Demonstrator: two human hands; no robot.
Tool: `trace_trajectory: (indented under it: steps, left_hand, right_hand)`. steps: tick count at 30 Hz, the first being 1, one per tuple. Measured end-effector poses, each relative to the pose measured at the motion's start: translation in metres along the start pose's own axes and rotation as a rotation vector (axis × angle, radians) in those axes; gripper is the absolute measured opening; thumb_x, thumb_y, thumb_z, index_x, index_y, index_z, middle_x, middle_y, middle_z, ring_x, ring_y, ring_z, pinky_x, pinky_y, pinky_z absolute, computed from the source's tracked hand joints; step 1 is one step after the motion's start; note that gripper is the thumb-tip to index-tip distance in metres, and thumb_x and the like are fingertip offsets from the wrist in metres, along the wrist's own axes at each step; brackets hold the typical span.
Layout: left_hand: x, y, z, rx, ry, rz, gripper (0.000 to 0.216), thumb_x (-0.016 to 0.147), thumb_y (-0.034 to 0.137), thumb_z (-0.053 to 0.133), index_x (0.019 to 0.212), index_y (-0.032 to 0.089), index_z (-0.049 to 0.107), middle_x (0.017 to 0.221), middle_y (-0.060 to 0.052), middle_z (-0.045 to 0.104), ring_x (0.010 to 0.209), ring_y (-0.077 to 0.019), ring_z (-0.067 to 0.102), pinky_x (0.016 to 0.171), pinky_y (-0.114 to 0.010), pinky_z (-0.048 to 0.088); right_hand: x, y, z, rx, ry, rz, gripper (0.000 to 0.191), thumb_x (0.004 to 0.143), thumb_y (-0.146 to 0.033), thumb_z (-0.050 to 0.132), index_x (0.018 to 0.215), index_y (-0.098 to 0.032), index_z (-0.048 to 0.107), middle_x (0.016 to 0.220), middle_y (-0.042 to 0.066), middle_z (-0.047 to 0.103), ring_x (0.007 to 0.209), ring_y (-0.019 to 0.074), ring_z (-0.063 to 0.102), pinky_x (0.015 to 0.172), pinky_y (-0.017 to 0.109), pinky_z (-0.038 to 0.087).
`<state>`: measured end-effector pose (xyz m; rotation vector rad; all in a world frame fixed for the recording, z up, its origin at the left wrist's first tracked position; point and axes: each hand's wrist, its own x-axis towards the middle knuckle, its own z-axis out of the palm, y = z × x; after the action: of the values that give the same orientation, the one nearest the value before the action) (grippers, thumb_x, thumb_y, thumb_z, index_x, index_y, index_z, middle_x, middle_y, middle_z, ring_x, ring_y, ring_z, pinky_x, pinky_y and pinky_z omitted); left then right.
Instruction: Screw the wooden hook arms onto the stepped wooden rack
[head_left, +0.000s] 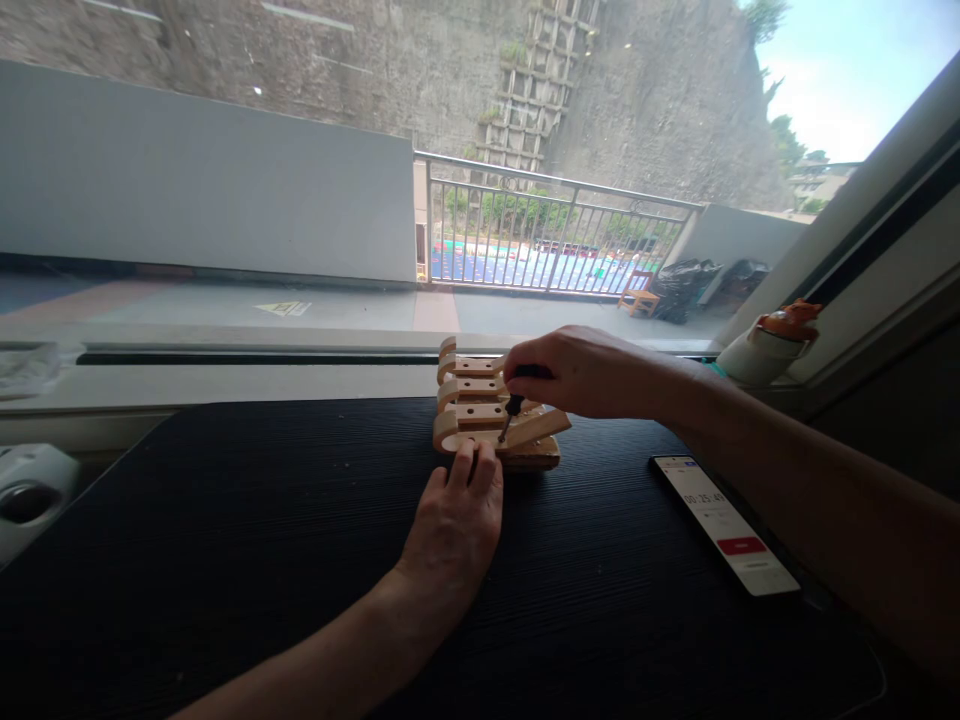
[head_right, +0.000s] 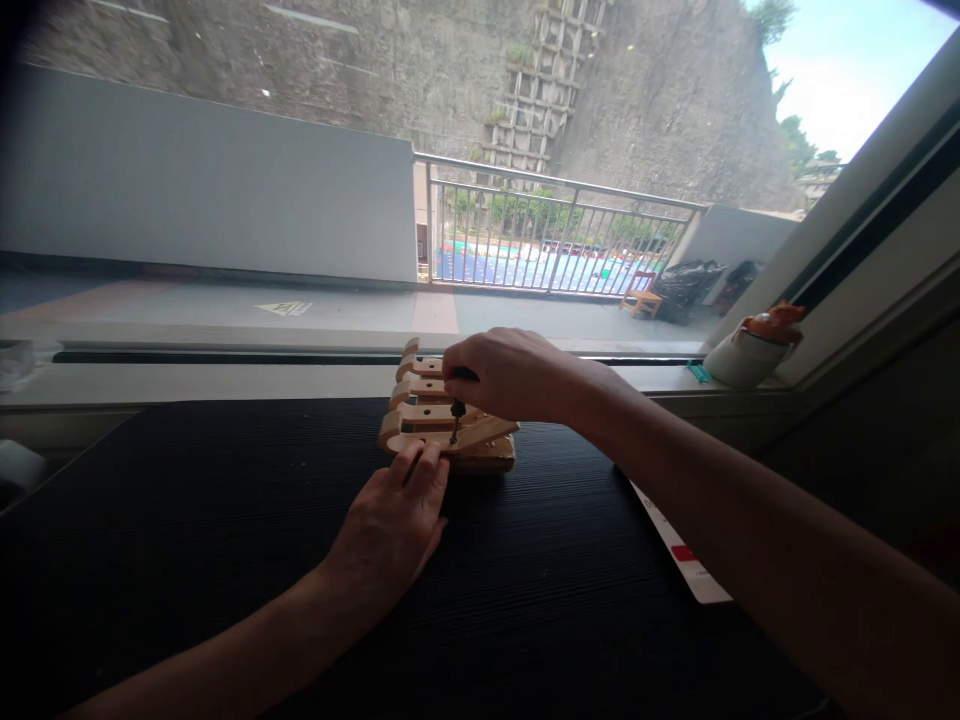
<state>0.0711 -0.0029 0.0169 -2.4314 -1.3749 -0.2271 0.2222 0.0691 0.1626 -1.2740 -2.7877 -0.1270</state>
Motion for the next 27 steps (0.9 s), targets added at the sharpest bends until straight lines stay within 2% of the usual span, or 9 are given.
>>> trace_trajectory:
  steps: [9, 16, 20, 27]
  left_hand:
    - [0.001, 0.0, -0.003, -0.013, -0.015, 0.001, 0.045, 0.083, 0.019, 0.042, 0.126, 0.006, 0.042, 0.133, -0.015, 0.041, 0.12, -0.0313, 0.036, 0.085, -0.04, 0.047]
    - [0.001, 0.0, -0.002, -0.011, -0.014, -0.004, 0.046, 0.083, 0.02, 0.041, 0.127, 0.006, 0.041, 0.134, -0.015, 0.04, 0.121, -0.0315, 0.035, 0.085, -0.04, 0.047]
    - [0.001, 0.0, -0.003, -0.011, -0.017, 0.007, 0.046, 0.083, 0.019, 0.04, 0.127, 0.005, 0.041, 0.133, -0.016, 0.041, 0.121, -0.0316, 0.036, 0.085, -0.04, 0.047]
    - [0.001, -0.001, -0.003, -0.023, -0.012, 0.005, 0.045, 0.083, 0.02, 0.042, 0.126, 0.007, 0.043, 0.132, -0.015, 0.042, 0.121, -0.0312, 0.036, 0.085, -0.04, 0.047]
  right_hand:
    - [0.002, 0.005, 0.011, -0.005, 0.04, 0.076, 0.034, 0.082, -0.044, 0.039, 0.089, -0.022, 0.064, 0.068, 0.001, 0.061, 0.055, 0.0095, 0.043, 0.052, 0.023, 0.025]
    - [-0.004, 0.006, 0.004, -0.022, 0.01, 0.03, 0.031, 0.08, -0.044, 0.044, 0.101, -0.029, 0.06, 0.073, -0.001, 0.062, 0.055, 0.0089, 0.043, 0.052, 0.022, 0.025]
    - [-0.001, 0.002, 0.004, 0.006, -0.012, -0.016, 0.028, 0.08, -0.041, 0.043, 0.094, -0.025, 0.062, 0.068, -0.001, 0.06, 0.053, 0.0079, 0.04, 0.051, 0.022, 0.025]
    - [0.004, 0.001, 0.013, 0.027, 0.035, 0.057, 0.031, 0.079, -0.045, 0.044, 0.088, -0.021, 0.062, 0.069, 0.001, 0.061, 0.054, 0.009, 0.043, 0.051, 0.023, 0.025]
